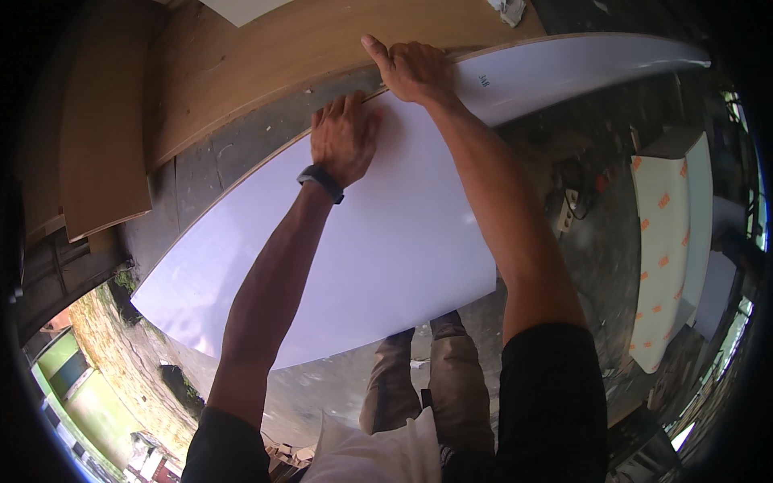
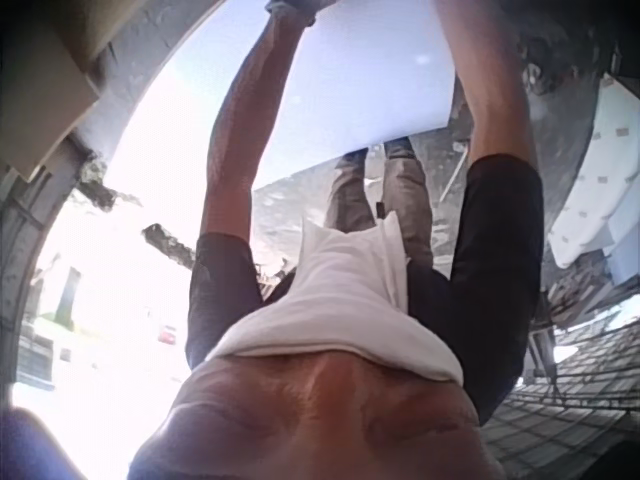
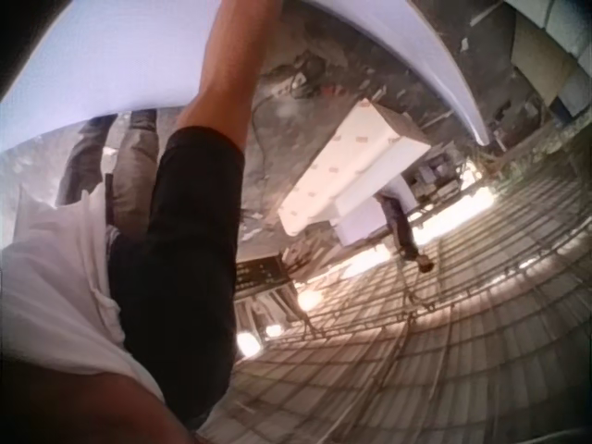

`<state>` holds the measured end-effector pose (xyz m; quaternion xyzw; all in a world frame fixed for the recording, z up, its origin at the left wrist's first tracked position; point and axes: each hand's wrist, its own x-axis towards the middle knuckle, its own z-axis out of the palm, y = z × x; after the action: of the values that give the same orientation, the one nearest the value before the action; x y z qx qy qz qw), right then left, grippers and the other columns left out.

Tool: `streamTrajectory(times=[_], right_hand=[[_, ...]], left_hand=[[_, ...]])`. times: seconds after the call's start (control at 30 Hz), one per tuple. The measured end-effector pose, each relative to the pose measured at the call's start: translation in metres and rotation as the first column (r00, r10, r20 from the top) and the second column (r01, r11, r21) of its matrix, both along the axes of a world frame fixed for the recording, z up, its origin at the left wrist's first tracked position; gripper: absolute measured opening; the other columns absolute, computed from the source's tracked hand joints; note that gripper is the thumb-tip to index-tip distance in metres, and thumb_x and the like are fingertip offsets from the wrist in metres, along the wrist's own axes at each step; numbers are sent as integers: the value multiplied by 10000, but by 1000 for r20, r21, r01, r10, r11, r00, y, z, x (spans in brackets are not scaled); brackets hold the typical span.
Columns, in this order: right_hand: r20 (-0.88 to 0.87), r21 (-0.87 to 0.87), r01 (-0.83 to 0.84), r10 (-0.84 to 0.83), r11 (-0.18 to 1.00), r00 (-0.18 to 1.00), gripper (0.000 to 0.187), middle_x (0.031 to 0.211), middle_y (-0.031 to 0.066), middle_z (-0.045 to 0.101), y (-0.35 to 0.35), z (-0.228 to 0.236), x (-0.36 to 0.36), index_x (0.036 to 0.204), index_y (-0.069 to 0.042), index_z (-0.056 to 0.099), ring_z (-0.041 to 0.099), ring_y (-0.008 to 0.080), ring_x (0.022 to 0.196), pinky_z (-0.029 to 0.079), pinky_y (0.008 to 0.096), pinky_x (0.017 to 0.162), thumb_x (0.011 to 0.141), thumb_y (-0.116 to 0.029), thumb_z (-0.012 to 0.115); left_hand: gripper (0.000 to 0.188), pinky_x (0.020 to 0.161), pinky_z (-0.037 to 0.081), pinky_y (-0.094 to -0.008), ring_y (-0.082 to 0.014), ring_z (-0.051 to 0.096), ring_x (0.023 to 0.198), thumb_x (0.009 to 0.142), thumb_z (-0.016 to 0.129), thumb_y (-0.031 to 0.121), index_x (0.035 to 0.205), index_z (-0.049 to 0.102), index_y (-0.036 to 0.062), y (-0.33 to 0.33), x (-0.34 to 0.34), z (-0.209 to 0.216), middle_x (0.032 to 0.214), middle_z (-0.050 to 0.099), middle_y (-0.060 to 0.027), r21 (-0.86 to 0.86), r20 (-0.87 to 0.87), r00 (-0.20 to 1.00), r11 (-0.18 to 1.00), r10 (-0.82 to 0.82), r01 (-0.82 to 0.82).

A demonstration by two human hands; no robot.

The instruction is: The person picks up a large white board from a pile of wood scraps, flips it over, and carries it across the workshop floor. They then place the board onto a curved wooden structure and press it down along the edges to fit it into place.

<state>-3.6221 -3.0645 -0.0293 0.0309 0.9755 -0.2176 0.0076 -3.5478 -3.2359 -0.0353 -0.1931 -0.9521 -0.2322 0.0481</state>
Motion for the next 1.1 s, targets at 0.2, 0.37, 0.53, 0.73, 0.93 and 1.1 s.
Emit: streamTrajectory(times=[0.2, 0.37, 0.53, 0.73, 0.93, 1.1], right_hand=[[49, -560, -98, 151, 822, 987, 593, 873, 116, 727, 38, -22, -8, 838, -38, 725, 663, 302, 839, 518, 428, 848, 1000, -556, 485], [19, -324, -455, 487, 829, 873, 407, 1033, 86, 756, 116, 4, -19, 1059, -48, 756, 673, 220, 1052, 504, 374, 932, 878, -413, 735], [147, -132, -618, 631, 775, 761, 601, 986, 129, 748, 126, 5, -22, 1120, -107, 764, 702, 305, 956, 541, 404, 840, 713, -538, 864], [259, -288, -497, 566, 819, 783, 505, 766, 94, 718, 127, 11, -24, 1031, -113, 797, 690, 281, 759, 519, 420, 704, 724, -508, 866], [147, -225, -489, 526, 843, 838, 472, 891, 126, 768, 134, 9, -15, 1027, -147, 816, 730, 311, 870, 564, 428, 812, 732, -515, 852], [169, -221, -448, 487, 866, 857, 497, 966, 139, 771, 130, 15, -15, 1035, -145, 810, 733, 333, 952, 570, 443, 871, 729, -535, 841]], left_hand=[[468, 910, 446, -439, -264, 655, 1041, 1047, 441, 522, 1072, 605, 84, 62, -23, 1, 1047, 682, -106, -230, 213, 967, 969, 141, -90], [601, 900, 445, -459, -309, 658, 1004, 1040, 373, 633, 972, 614, 86, 75, -23, 1, 1003, 685, -121, -234, 133, 965, 953, 225, -191], [583, 870, 436, -465, -335, 656, 953, 1050, 371, 610, 918, 597, 88, 72, -26, 2, 935, 680, -129, -245, 102, 959, 941, 266, -235], [606, 888, 428, -457, -318, 648, 973, 987, 476, 670, 932, 605, 81, 71, -30, 2, 944, 672, -108, -220, 187, 950, 954, 248, -206], [884, 970, 391, -499, -308, 579, 1171, 627, 837, 739, 1170, 594, 85, 92, -24, 27, 1165, 643, -97, -379, 330, 921, 922, 208, -73], [1074, 1021, 359, -518, -307, 529, 1255, 475, 932, 705, 1262, 574, 67, 104, -26, 32, 1234, 622, -98, -394, 375, 894, 915, 246, -87]])
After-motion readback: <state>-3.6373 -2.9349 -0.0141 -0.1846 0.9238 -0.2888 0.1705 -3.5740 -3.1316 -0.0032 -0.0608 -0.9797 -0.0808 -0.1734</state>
